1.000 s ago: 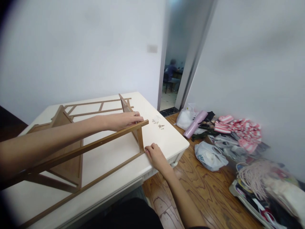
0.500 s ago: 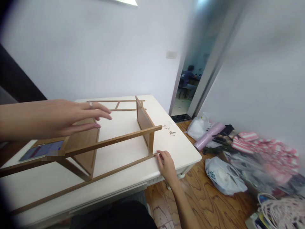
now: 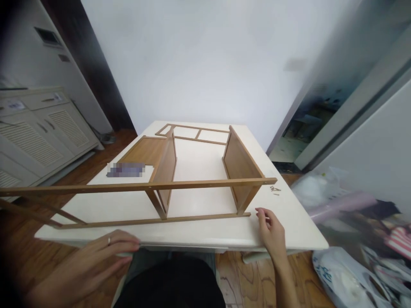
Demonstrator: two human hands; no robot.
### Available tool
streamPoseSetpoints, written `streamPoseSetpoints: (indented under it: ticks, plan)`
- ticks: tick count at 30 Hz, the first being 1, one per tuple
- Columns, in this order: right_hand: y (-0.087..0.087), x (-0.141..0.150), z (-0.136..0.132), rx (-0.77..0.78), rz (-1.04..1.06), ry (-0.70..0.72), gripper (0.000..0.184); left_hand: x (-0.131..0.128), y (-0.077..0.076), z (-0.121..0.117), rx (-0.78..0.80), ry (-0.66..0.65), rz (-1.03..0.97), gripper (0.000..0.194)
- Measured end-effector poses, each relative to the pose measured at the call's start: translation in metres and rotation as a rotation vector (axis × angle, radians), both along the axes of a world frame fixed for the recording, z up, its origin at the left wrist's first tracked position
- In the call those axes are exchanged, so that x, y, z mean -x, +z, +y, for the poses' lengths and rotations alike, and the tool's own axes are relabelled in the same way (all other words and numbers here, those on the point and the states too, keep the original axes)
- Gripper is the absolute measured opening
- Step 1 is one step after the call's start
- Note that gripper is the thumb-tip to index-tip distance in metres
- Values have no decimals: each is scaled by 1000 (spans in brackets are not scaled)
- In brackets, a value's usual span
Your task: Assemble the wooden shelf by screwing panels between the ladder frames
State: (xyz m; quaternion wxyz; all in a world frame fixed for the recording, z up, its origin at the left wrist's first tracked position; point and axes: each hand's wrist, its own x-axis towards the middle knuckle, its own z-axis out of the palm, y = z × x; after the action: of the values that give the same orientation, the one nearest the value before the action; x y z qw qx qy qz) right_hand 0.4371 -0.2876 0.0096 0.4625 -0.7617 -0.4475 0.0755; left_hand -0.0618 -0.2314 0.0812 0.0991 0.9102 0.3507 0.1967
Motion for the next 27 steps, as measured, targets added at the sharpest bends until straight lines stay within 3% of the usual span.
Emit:
streamPoseSetpoints:
  ticks: [5, 10, 15, 22, 27]
  plan:
    - [21, -8, -16, 16, -32, -85, 54, -27, -51, 68, -3, 114, -230, 31]
    - [27, -4, -37, 37, -56, -163, 48, -46, -82, 88, 41, 126, -135, 40]
    - [24, 10, -36, 83, -53, -126, 38, -52, -82, 90, -44, 65, -20, 39]
    - [22, 15, -4, 190, -132, -49, 39, -52, -79, 88, -120, 14, 29, 31]
    - [20, 20, 9, 337, -206, 88, 35, -52, -80, 87, -125, -2, 39, 29]
